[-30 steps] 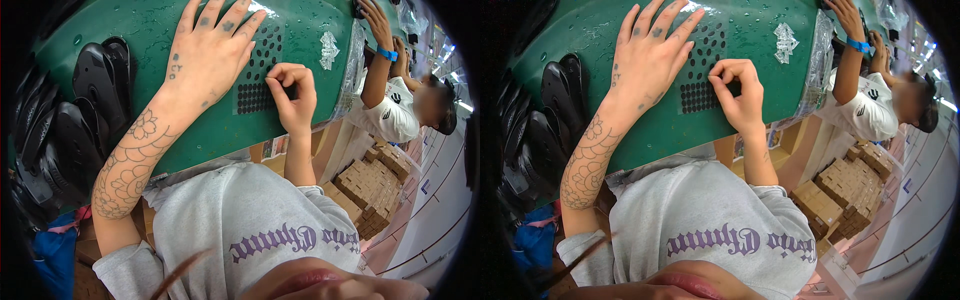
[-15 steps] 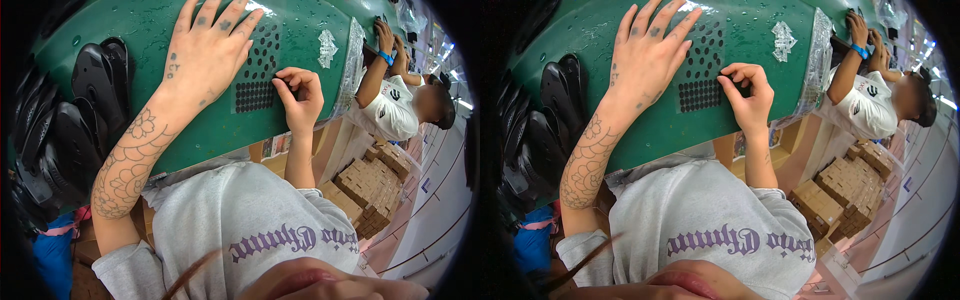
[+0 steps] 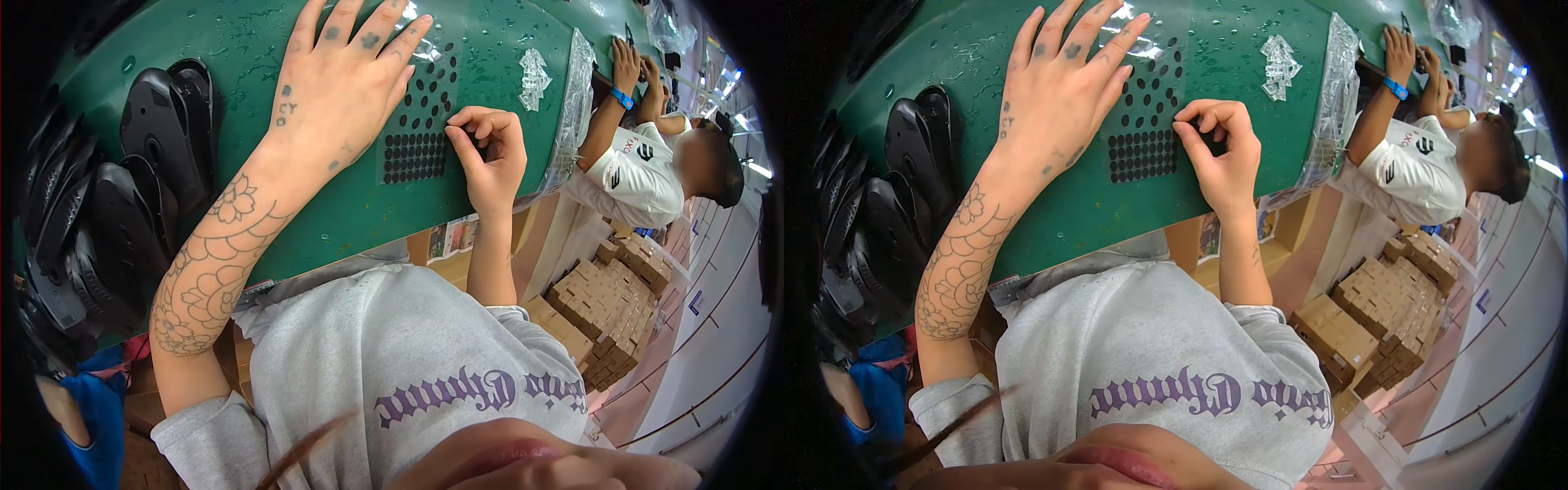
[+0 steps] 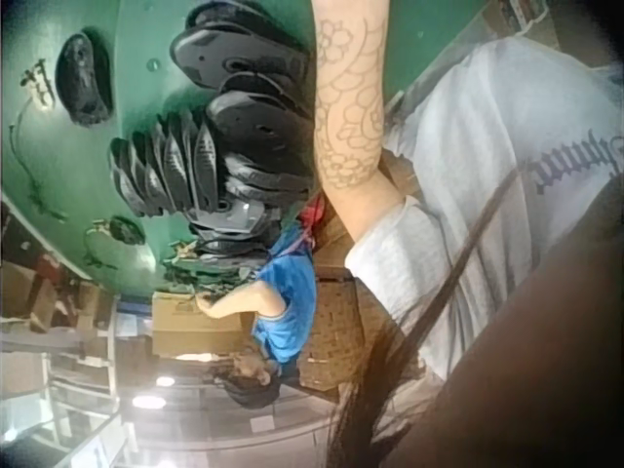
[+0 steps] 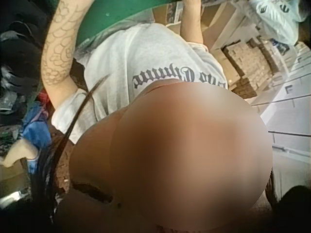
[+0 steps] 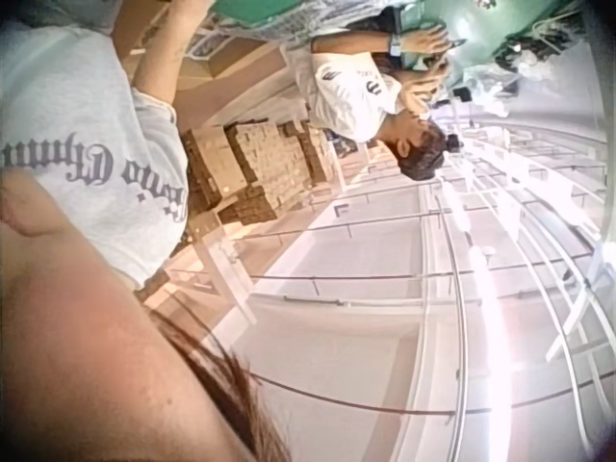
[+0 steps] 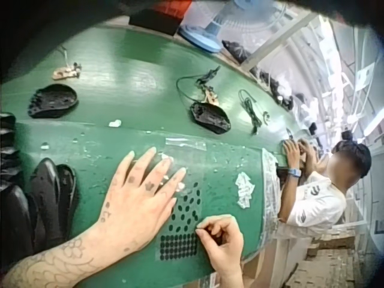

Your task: Manually assembling small electronic circuit boards and connecting wires at a workbench station.

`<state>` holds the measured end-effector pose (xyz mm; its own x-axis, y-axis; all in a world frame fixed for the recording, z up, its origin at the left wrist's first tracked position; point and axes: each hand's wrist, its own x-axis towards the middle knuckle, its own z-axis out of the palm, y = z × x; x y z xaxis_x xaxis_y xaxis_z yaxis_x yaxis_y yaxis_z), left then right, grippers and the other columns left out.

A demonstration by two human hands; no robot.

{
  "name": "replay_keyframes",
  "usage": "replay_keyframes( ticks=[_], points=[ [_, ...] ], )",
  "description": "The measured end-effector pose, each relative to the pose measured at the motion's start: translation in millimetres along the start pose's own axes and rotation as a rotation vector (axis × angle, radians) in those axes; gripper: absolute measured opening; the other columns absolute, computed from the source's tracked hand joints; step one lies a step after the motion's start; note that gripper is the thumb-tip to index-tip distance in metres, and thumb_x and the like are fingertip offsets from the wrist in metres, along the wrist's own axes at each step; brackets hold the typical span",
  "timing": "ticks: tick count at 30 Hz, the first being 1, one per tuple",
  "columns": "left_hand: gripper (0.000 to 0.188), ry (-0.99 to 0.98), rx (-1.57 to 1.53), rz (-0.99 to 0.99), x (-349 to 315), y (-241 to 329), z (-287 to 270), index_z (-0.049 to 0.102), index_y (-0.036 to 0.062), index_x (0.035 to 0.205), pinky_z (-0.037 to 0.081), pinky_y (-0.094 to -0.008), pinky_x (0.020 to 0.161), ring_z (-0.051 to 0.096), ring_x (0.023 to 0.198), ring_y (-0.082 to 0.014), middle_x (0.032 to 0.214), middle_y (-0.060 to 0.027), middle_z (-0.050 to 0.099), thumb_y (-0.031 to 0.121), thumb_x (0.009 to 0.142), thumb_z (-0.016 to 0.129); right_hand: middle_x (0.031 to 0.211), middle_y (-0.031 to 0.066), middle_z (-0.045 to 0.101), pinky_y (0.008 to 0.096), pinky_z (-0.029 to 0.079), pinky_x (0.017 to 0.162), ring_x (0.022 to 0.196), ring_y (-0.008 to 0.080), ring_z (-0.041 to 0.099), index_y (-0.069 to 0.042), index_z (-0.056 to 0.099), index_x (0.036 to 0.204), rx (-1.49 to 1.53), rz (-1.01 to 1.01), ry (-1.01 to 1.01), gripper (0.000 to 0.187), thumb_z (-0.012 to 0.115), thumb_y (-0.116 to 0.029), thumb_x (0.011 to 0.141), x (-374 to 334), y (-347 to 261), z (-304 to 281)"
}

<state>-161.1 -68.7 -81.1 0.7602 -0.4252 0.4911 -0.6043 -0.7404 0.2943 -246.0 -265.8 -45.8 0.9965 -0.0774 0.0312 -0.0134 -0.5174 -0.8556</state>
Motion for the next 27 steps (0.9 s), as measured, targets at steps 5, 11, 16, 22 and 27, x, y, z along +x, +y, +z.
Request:
replay_keyframes(
  ticks=[5,11,16,22,27],
  points=[
    [0.048,0.029,-0.066,-0.014,-3.4,-2.4,7.4,0.057,0.0068,0.132,0.025,-0.0514,0.113,0.039,0.132,-0.0356,0.136,-0.0157,0.050,0.028,0.089,0.061,0.093,0.0089,0.065,0.0235,0.043,0.071,0.077,0.0136,0.053,-0.008,0.042,0.084,0.000,-0.018,-0.011,0.032,0.066,0.012,0.080,-0.5,0.4,1.3],
    [0.054,0.030,-0.053,-0.023,-3.3,-3.2,7.6,0.054,0.0053,0.134,0.024,-0.0509,0.114,0.038,0.132,-0.0353,0.137,-0.0155,0.049,0.032,0.088,0.060,0.092,0.0046,0.065,0.0224,0.040,0.068,0.072,0.0114,0.049,-0.008,0.043,0.082,-0.006,-0.095,-0.013,0.028,0.065,0.008,0.079,-2.3,4.4,2.0],
    [0.059,0.033,-0.041,-0.027,-2.6,-2.7,7.5,0.051,0.0040,0.137,0.023,-0.0505,0.114,0.038,0.133,-0.0351,0.138,-0.0153,0.048,0.035,0.088,0.060,0.094,0.0062,0.064,0.0239,0.042,0.071,0.075,0.0134,0.051,-0.008,0.043,0.083,0.113,-0.082,-0.039,0.026,0.064,0.008,0.080,9.3,-3.3,-3.8],
    [0.068,-0.017,-0.053,-0.032,-3.8,-2.7,2.0,0.047,-0.0017,0.139,0.021,-0.0494,0.115,0.036,0.135,-0.0342,0.141,-0.0170,0.045,0.040,0.086,0.060,0.091,0.0058,0.066,0.0237,0.044,0.073,0.075,0.0128,0.052,-0.007,0.045,0.085,0.119,-0.158,-0.045,0.023,0.064,0.006,0.082,66.9,-25.9,4.5],
    [0.073,-0.008,-0.087,-0.067,-3.4,-1.9,2.1,0.044,-0.0071,0.138,0.021,-0.0485,0.116,0.034,0.137,-0.0332,0.144,-0.0199,0.042,0.042,0.086,0.060,0.095,0.0067,0.066,0.0217,0.043,0.071,0.074,0.0108,0.051,-0.007,0.044,0.087,-0.122,-0.221,-0.170,0.024,0.065,0.005,0.085,91.3,-25.4,24.0]
  ],
)
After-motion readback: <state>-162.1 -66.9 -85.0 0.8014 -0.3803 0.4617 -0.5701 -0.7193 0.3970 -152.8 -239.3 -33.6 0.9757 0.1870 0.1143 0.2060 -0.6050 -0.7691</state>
